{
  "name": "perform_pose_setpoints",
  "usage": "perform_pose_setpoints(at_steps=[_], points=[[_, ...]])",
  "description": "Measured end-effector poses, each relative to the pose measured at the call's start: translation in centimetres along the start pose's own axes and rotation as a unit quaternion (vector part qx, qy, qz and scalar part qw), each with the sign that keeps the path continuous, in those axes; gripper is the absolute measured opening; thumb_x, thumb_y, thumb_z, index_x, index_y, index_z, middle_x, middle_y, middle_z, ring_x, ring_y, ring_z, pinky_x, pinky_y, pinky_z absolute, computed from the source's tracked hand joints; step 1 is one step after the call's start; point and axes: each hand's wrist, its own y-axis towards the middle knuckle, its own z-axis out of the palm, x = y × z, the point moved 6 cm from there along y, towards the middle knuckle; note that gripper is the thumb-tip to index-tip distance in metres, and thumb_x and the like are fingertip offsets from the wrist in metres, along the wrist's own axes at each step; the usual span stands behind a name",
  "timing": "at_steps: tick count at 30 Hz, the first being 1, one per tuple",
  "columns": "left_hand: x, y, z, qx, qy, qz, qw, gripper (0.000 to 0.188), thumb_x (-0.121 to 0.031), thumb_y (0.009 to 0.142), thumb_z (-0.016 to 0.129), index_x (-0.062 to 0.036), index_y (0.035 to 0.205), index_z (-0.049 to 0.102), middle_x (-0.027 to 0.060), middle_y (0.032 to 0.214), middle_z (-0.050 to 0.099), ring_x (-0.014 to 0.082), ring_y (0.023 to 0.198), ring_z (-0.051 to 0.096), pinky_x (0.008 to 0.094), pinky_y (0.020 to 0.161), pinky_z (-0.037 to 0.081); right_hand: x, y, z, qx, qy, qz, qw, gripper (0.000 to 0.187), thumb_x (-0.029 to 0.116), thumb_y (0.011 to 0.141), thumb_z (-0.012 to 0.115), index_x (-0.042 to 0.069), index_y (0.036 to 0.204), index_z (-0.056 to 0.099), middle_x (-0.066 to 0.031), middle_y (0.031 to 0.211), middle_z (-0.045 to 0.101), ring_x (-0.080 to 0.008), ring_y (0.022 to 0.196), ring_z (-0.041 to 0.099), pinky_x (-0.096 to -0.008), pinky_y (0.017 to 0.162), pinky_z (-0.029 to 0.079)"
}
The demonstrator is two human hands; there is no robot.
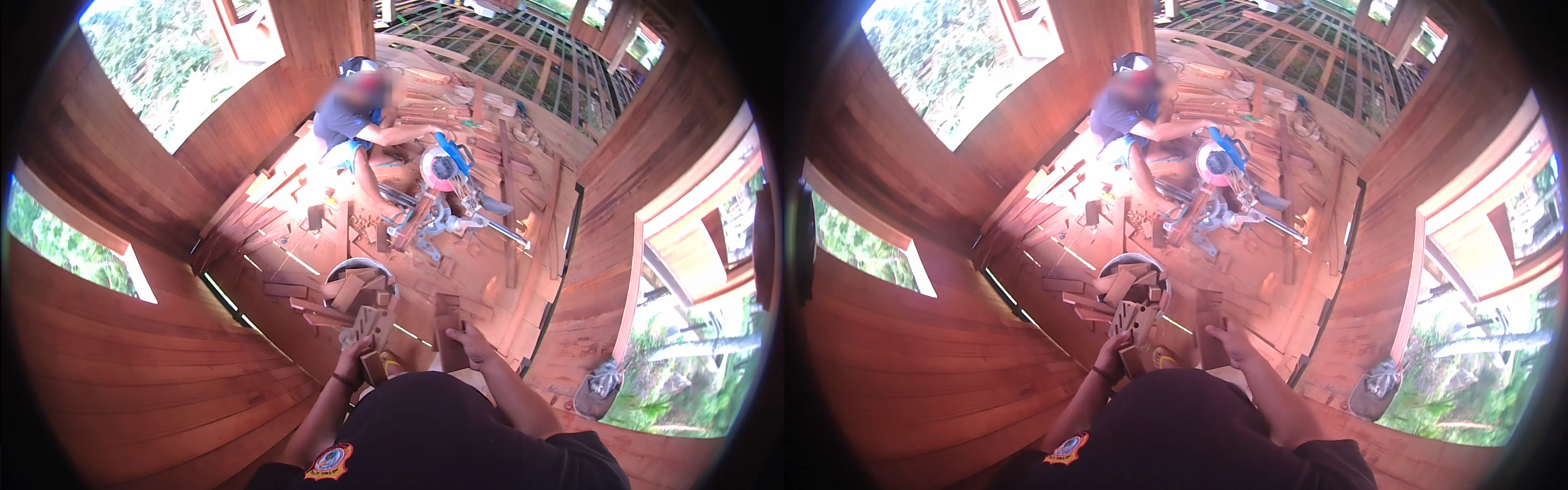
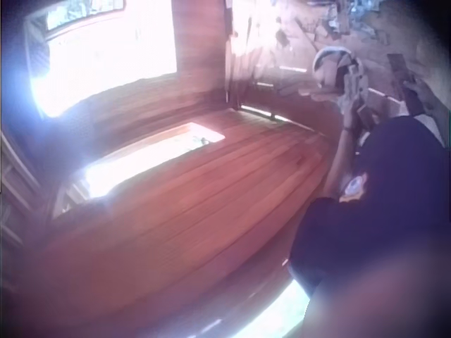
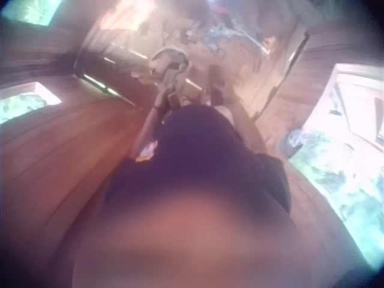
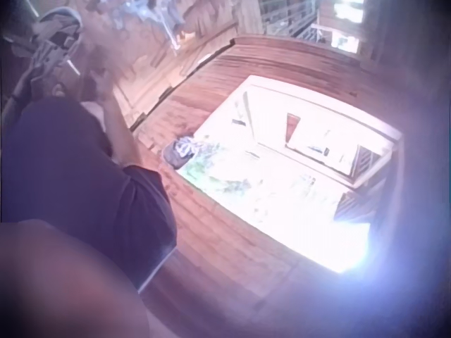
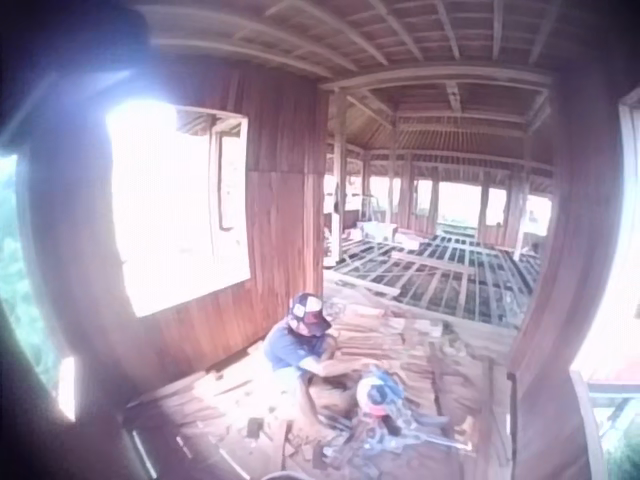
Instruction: The person sits on the floor and assembles small wooden blocks into a small structure using a nail gun and a hammer. They then attach the assembled block to a wooden wall.
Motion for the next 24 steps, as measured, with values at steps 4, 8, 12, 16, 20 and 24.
perform_pose_setpoints(at_steps=[4,8,12,16,20,24], points=[[0.0,1.0,0.8,0.011,0.005,-0.008,1.0,0.045,-0.034,0.092,0.066,-0.0043,0.124,0.059,0.011,0.106,0.069,0.0234,0.091,0.068,0.0374,0.08,0.058,2.1,-3.3,-5.1,-0.066,0.093,-0.025,0.993,0.036,0.01,0.096,0.064,0.004,0.13,0.053,-0.0106,0.113,0.069,-0.0237,0.103,0.069,-0.0381,0.091,0.056],[-0.3,2.4,2.3,0.007,0.031,-0.02,0.999,0.033,-0.029,0.092,0.069,-0.0039,0.113,0.064,0.0061,0.099,0.069,0.0193,0.088,0.068,0.0331,0.078,0.056,2.7,-7.2,-10.6,-0.138,0.155,-0.061,0.976,0.027,0.01,0.095,0.058,0.003,0.121,0.057,-0.0105,0.107,0.069,-0.024,0.094,0.07,-0.0408,0.087,0.059],[-0.1,5.2,5.7,0.019,0.077,-0.052,0.996,0.035,-0.027,0.091,0.071,-0.0019,0.114,0.063,0.0078,0.101,0.069,0.0205,0.09,0.069,0.035,0.079,0.057,0.6,-10.9,-17.7,-0.204,0.228,-0.054,0.95,0.029,0.029,0.093,0.063,0.009,0.113,0.063,-0.0066,0.096,0.069,-0.0216,0.083,0.068,-0.0377,0.078,0.058],[1.1,9.5,11.5,0.038,0.099,-0.052,0.993,0.039,-0.025,0.09,0.072,0.0007,0.118,0.062,0.01,0.106,0.068,0.0222,0.093,0.069,0.037,0.081,0.057,-2.2,-14.5,-24.3,-0.314,0.257,-0.061,0.912,0.043,0.057,0.087,0.07,0.018,0.104,0.061,-0.0014,0.079,0.061,-0.0192,0.065,0.061,-0.0357,0.057,0.051],[2.8,13.3,17.8,0.045,0.172,-0.056,0.983,0.042,-0.025,0.091,0.071,0.002,0.121,0.062,0.0093,0.111,0.068,0.0224,0.105,0.064,0.0379,0.092,0.051,-3.0,-18.3,-27.6,-0.322,0.325,-0.061,0.887,0.049,0.062,0.085,0.07,0.017,0.1,0.059,-0.0022,0.071,0.057,-0.0166,0.053,0.055,-0.0311,0.045,0.043],[4.5,16.8,25.2,0.069,0.208,-0.065,0.974,0.04,-0.027,0.091,0.069,-0.0038,0.124,0.062,0.0071,0.11,0.068,0.0208,0.103,0.065,0.0375,0.089,0.053,-1.8,-20.1,-30.6,-0.336,0.329,-0.071,0.88,0.047,0.055,0.083,0.076,0.015,0.098,0.057,-0.0025,0.071,0.056,-0.0164,0.053,0.053,-0.029,0.045,0.042]])
